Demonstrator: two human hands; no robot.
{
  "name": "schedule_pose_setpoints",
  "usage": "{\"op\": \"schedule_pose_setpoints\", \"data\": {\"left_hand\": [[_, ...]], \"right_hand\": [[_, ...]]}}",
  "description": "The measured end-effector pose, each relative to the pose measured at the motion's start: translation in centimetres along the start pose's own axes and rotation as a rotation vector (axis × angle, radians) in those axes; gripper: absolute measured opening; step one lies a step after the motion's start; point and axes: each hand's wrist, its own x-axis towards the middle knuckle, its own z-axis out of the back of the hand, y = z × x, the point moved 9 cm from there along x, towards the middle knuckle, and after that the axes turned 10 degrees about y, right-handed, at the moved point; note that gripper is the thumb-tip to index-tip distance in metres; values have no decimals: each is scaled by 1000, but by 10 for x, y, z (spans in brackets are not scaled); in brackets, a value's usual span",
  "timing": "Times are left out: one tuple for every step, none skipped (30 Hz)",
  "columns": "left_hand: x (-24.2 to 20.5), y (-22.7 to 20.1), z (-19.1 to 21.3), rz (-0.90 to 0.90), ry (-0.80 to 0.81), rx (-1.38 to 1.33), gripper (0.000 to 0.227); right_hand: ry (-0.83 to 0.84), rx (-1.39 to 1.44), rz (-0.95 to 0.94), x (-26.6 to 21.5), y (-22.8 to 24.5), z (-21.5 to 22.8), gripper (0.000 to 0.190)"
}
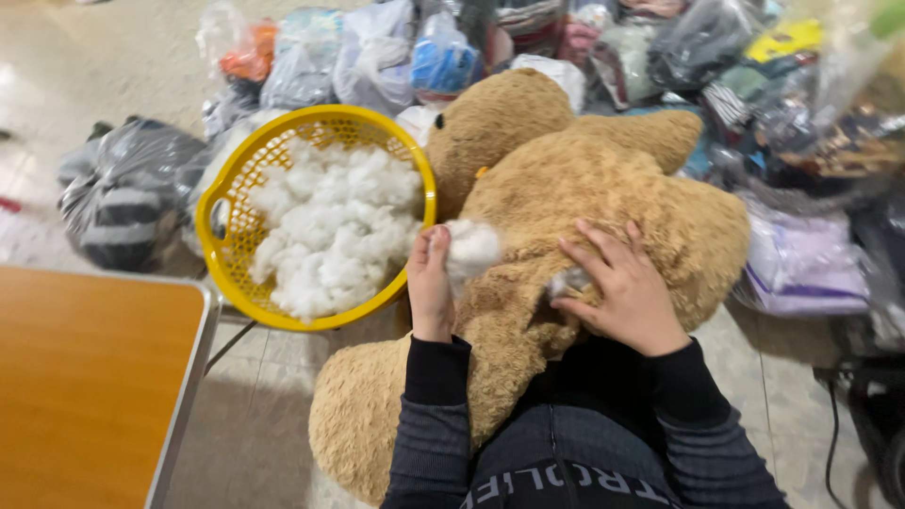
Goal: The person sits on the floor and repeatedly takes handfuls of white stuffing from a yellow basket, then pushes the stuffing into an opening on the teddy bear's back. They continue this process, occasionally adjusting the bear's position, until the basket is nearly empty.
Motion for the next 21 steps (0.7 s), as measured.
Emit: {"op": "schedule_pose_setpoints", "data": {"left_hand": [[2,-5,14,-83,-91,-35,44],[0,-11,29,-167,-181,-69,51],[-3,-10,47,-152,-300,-223,57],[-6,-10,65,-139,-419,-378,65],[-11,-9,76,-124,-533,-534,74],[-10,-17,73,-148,-512,-519,77],[-10,-25,68,-167,-491,-503,80],[-10,-33,63,-186,-470,-486,85],[-10,-37,53,-152,-433,-415,82],[-11,-38,40,-118,-396,-344,80],[-12,-38,26,-79,-357,-276,78],[-12,-39,11,-60,-281,-220,70],[-14,-39,-7,-37,-199,-169,63],[-15,-38,-23,-15,-117,-118,57],[-17,-41,-38,-19,-44,-30,43],[-21,-44,-53,-24,31,57,30],[-25,-47,-67,-36,106,145,20],[-32,-52,-85,-64,222,253,16],[-40,-56,-100,-97,331,367,13],[-48,-59,-115,-132,440,479,12],[-53,-64,-127,-197,500,549,14]], "right_hand": [[0,-8,8,-1,1,1,79],[1,-15,15,-1,2,1,78],[5,-15,22,-2,2,1,78],[9,-15,28,-2,3,1,78],[11,-16,29,-3,3,1,78],[10,-17,33,-1,3,1,79],[11,-18,32,-1,3,1,80],[13,-19,32,-1,3,1,80],[11,-23,35,0,4,0,82],[9,-28,38,1,5,0,84],[9,-35,37,1,5,1,86],[11,-16,48,2,6,2,88],[12,-2,53,0,6,4,91],[14,12,57,0,5,6,94],[5,41,65,-2,4,10,96],[-5,70,73,-2,4,14,98],[-18,99,84,-3,4,18,100],[-17,107,80,-5,4,21,101],[-17,120,83,-4,5,22,102],[-16,133,86,-5,5,23,102],[-21,128,85,-4,7,24,103]]}}
